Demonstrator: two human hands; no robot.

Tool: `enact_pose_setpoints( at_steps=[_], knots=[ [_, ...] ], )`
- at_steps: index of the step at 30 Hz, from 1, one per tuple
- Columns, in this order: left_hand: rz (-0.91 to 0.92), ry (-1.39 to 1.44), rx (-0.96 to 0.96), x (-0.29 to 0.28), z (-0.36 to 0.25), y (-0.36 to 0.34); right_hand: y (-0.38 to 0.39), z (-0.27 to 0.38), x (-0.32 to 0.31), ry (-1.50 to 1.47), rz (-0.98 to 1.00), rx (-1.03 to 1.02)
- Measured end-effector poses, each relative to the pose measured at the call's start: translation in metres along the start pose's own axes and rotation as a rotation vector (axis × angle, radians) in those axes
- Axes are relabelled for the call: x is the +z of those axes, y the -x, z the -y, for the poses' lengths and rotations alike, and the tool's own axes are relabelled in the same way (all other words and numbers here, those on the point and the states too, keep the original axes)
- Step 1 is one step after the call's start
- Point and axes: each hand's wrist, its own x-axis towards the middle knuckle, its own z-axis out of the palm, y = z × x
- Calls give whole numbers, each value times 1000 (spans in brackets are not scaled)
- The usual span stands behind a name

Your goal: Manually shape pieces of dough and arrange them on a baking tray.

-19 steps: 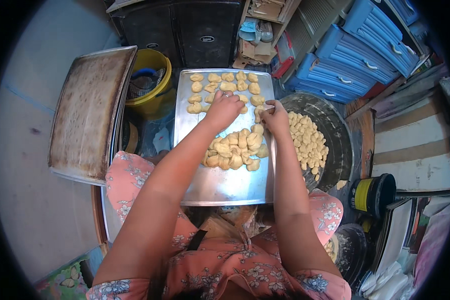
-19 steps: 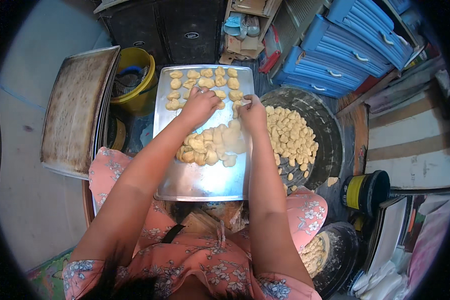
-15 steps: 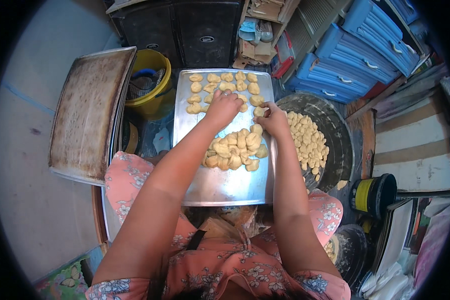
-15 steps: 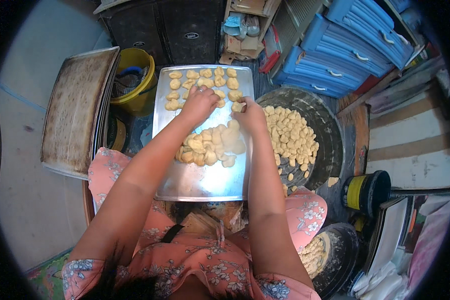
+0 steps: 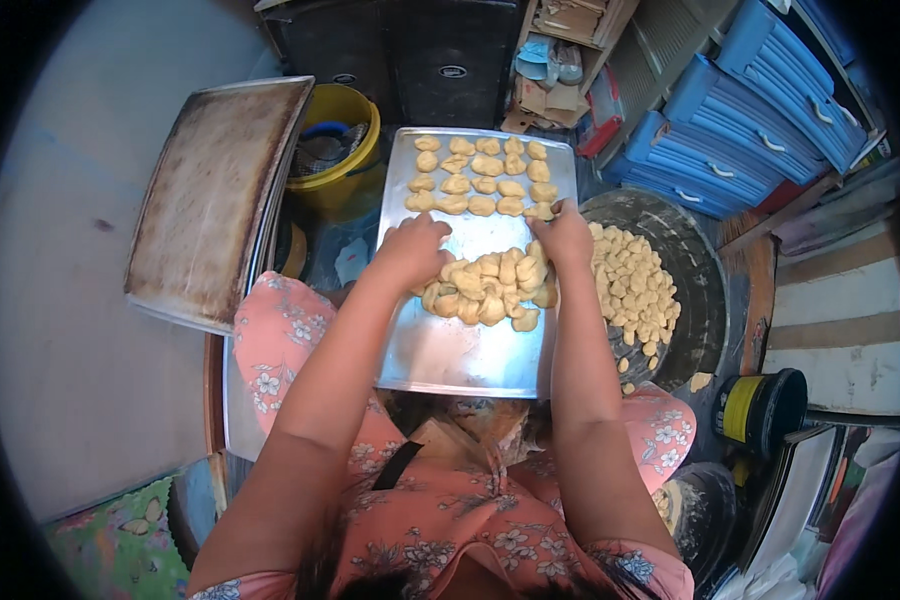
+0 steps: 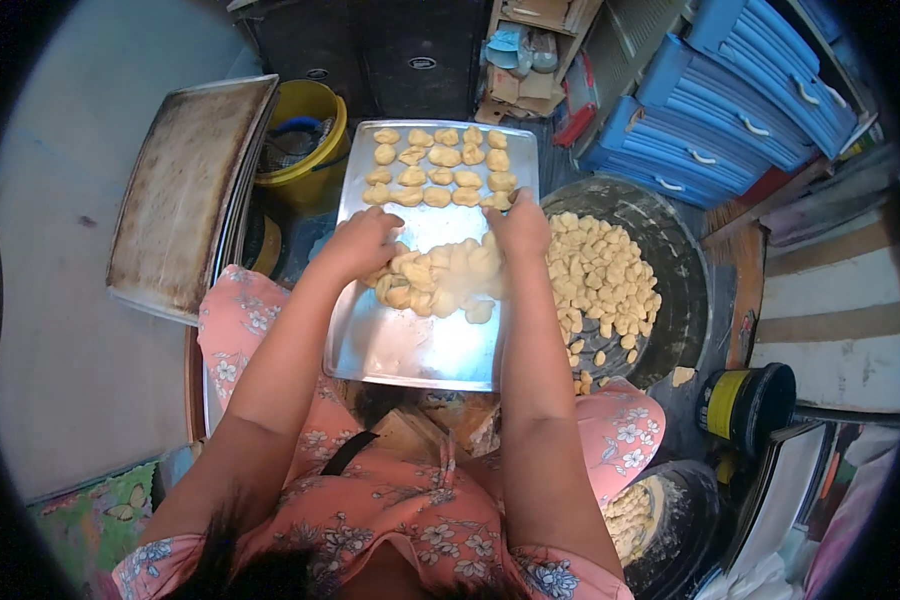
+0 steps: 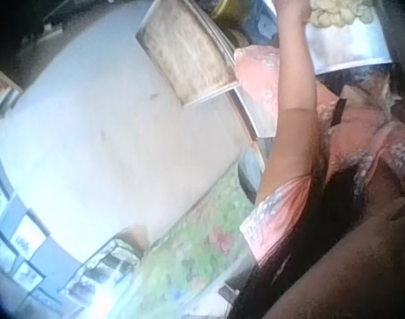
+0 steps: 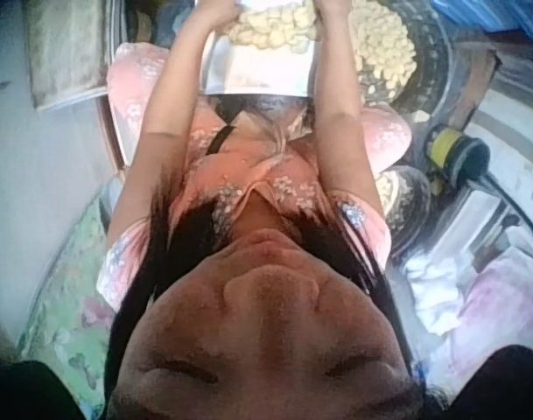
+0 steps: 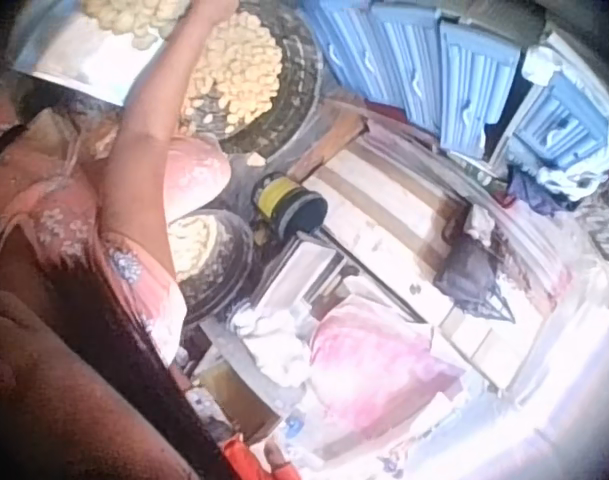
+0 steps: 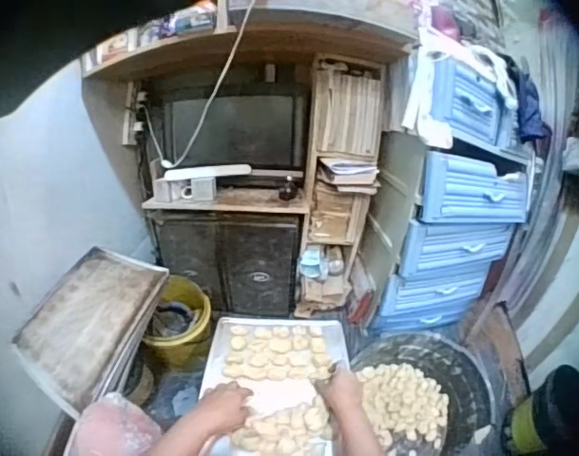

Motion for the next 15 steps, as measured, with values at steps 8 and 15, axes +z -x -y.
enact_pose_setpoints(
  at_steps=[8, 15],
  knots=[
    [79, 357, -27, 23, 41, 18, 63, 30, 19, -2, 89, -614],
    [39, 720, -173, 20, 63, 12, 79, 72, 3, 120, 603, -597]
  ],
)
